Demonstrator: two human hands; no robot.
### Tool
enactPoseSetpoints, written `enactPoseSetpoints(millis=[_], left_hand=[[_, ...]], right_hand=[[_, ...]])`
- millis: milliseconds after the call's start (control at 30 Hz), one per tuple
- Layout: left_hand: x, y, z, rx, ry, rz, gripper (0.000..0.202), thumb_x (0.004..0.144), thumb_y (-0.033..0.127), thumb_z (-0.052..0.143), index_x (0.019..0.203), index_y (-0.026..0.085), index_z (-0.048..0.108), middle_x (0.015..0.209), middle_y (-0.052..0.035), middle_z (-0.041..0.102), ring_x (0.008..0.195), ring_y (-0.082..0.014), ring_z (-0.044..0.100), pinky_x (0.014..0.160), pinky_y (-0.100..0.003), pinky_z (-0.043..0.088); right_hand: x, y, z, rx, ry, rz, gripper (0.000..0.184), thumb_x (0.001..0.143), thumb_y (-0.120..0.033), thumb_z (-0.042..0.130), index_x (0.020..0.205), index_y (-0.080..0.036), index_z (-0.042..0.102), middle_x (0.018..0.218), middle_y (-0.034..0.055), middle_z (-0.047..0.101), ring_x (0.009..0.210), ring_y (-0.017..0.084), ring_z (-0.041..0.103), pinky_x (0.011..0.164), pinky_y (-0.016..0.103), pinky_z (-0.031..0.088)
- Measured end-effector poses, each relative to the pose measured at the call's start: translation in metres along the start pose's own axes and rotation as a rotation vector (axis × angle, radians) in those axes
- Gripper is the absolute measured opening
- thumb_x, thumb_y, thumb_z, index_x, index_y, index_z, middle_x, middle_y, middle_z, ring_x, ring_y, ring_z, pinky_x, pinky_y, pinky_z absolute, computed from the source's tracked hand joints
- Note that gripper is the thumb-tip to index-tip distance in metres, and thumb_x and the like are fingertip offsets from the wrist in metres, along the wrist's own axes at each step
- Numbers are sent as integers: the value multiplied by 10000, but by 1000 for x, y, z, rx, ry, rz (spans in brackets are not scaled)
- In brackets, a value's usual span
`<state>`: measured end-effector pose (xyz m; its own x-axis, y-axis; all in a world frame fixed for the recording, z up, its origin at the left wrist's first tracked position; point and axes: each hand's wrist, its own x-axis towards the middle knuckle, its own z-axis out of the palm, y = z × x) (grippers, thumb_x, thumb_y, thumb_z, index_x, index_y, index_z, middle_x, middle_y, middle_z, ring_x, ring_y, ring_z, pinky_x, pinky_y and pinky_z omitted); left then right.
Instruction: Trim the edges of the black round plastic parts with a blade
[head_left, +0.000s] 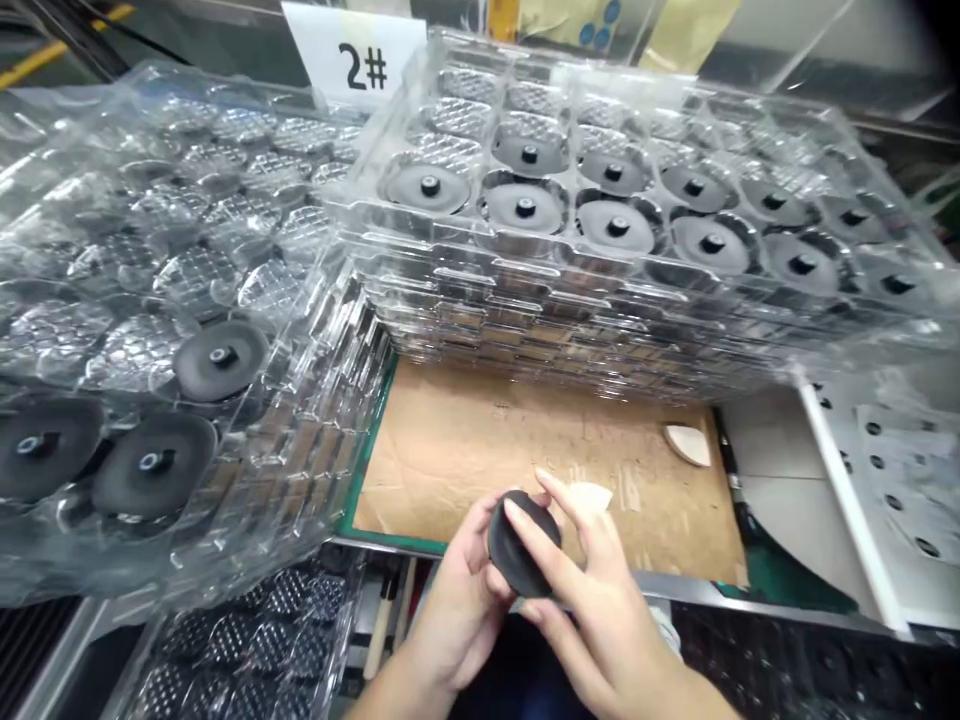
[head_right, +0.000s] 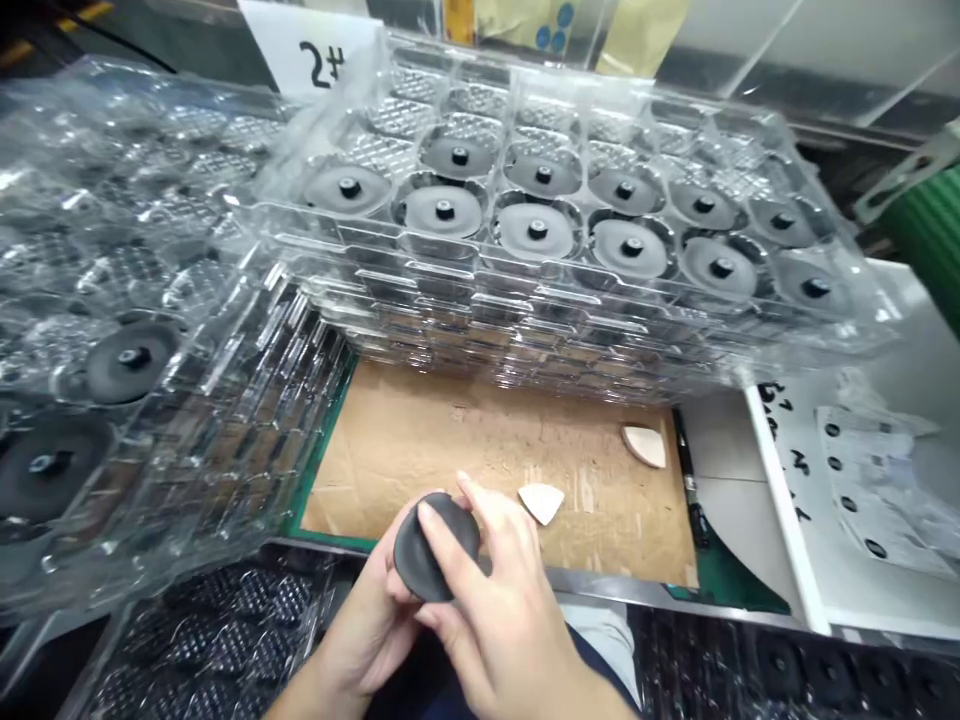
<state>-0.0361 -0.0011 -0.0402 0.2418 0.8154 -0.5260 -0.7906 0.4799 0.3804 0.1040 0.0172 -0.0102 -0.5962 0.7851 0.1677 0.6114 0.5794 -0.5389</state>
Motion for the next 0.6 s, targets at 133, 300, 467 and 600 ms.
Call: enactPoseSetpoints(millis=[133,300,467,600], left_hand=[[6,10,-8,-24,109,52,629,458,384,857,1041,248,663,1156,-64,668,1054,-211,608,844,-231,482],[17,14,-20,-32,173,67,529,599,390,797,1073,214,645,1183,-103,646,1093,-277,601,908,-351,485],[23,17,-25,-84,259,87,510,672,358,759,1142,258,588,1200,-102,639,1130,-295,585,961,-432,459],[26,17,-24,-78,294,101,481,684,348,753,1127,240,598,1212,-117,635,1153,-285,570,983,-425,450]], right_hand=[[-5,2,11,-13,33,-59,482,892,-129,410,1360,-244,413,1449,113,258,1320,296,281,1035,492,309],[-34,42,10,-66,42,224,441,910,-202,450,1337,-313,445,1325,75,441,1180,245,465,918,391,446],[-55,89,37,-82,150,614,376,899,-365,471,1233,-224,573,1151,134,506,926,245,604,708,375,536],[-57,101,57,2,163,603,336,881,-413,484,1027,-180,676,1093,145,548,910,247,609,722,378,543]])
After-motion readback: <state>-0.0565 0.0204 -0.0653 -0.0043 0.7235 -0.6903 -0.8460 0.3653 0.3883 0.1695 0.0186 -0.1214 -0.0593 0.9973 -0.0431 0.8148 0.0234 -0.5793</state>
